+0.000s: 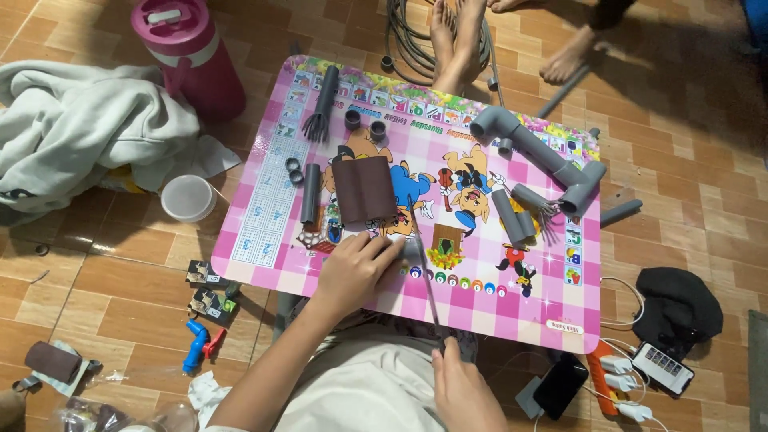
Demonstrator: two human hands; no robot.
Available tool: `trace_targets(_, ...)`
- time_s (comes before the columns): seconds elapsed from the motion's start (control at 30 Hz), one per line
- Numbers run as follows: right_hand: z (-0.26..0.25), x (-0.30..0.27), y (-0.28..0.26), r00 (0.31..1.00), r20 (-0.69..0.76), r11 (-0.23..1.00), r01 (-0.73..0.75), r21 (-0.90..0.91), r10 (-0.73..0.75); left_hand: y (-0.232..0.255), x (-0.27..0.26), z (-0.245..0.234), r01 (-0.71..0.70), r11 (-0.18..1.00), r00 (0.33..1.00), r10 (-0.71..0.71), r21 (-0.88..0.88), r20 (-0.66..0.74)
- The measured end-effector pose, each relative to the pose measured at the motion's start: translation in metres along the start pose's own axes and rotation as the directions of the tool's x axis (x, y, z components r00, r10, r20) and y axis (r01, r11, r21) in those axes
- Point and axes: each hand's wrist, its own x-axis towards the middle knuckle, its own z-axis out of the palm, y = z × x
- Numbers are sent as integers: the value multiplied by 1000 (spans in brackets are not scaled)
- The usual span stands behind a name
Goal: Cutting PVC pipes using a hacksaw blade and smoothing the edges with sandpaper.
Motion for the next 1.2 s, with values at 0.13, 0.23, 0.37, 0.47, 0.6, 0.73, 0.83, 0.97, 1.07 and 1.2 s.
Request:
trace_targets(0.13,-25,4,-29,999,-50,988,24,151,-17,4,1,-7,-9,999,997,12,-42,79)
trace_targets(0.23,-34,14,-43,991,-110,974,97,203,-75,4,2,-7,-6,999,997,9,-39,70)
trace_targets(0.37,-33,14,-48,982,-169,959,127,252,-86,6,1,-8,18,1000,997,-16,-22,75)
trace_targets(0.47,-19,1,-37,993,-113,974,49,220,-24,4,1,-4,28,1000,998,-27,-11,50)
trace_targets(0.6,33,11,16,981,-182,991,90,95,-72,4,2,-3,33,999,999,-33,0,24)
trace_targets(0.73,65,16,63,978,-130,981,173,89,-160,4,2,-1,41,999,999,-42,25,27)
trace_targets(0.83,69,20,74,972,-132,963,213,165,-193,4,3,-2,30,999,999,-30,25,22)
trace_targets(0.97,30,12,25,986,-117,967,141,211,-119,4,-1,-6,-23,1000,997,24,-7,73)
trace_targets(1.07,-13,4,-23,997,-67,962,53,267,-37,4,0,-6,-40,999,997,41,-7,70)
trace_targets(1.2,-24,17,-42,972,-205,936,178,303,-118,3,-2,-4,-52,999,993,53,-12,104)
